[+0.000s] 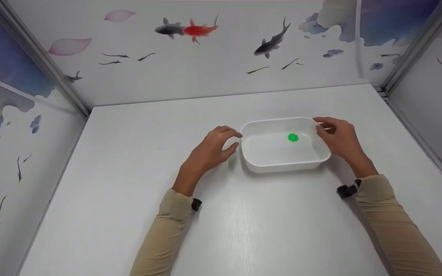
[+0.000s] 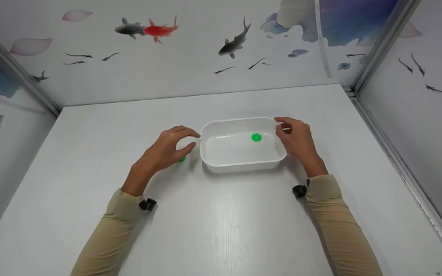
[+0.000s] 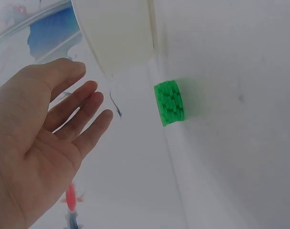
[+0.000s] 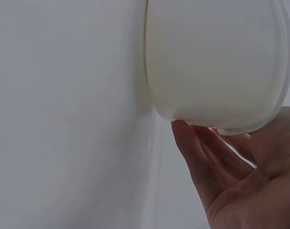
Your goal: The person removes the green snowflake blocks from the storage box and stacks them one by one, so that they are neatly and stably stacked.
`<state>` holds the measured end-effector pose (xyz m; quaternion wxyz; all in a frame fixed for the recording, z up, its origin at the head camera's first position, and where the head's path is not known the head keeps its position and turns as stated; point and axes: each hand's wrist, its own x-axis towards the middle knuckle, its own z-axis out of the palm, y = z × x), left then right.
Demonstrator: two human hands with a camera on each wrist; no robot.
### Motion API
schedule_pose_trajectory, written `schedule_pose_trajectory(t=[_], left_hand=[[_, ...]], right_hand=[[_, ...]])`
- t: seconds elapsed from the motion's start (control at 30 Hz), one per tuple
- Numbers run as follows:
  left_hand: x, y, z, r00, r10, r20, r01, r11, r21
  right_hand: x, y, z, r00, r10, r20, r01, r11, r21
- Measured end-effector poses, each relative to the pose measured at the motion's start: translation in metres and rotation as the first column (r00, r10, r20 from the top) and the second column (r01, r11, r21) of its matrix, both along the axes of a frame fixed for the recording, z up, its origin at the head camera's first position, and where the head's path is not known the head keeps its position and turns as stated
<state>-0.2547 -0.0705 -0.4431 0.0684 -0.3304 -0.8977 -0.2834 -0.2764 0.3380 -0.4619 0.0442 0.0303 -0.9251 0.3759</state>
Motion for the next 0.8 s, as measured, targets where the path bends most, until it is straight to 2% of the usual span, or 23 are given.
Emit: schedule_pose_trajectory(t=[0.3,0.57,0.7,0.8], left_hand=[[-0.008,0.04,-0.001,0.999,-0.012,0.049,0.011,0.999,0.031],[-0.014,0.071,-0.003,0.997,-0.061,0.056,0.061,0.998,0.007],[-0.021,0.084,-0.005,0.994,-0.096,0.059,0.095,0.995,0.019],[-0.025,0.093,-0.007,0.993,-0.099,0.062,0.098,0.995,0.024]], right_hand=[[0.0,0.0,0.0,1.0,0.0,-0.004,0.0,1.0,0.002],[0.002,0.0,0.001,1.0,-0.002,0.01,0.002,1.0,-0.005],[0.001,0.001,0.0,1.0,0.0,-0.012,0.0,1.0,0.001],[-0.001,0.001,-0.002,0.999,0.006,-0.036,-0.006,1.0,0.001]])
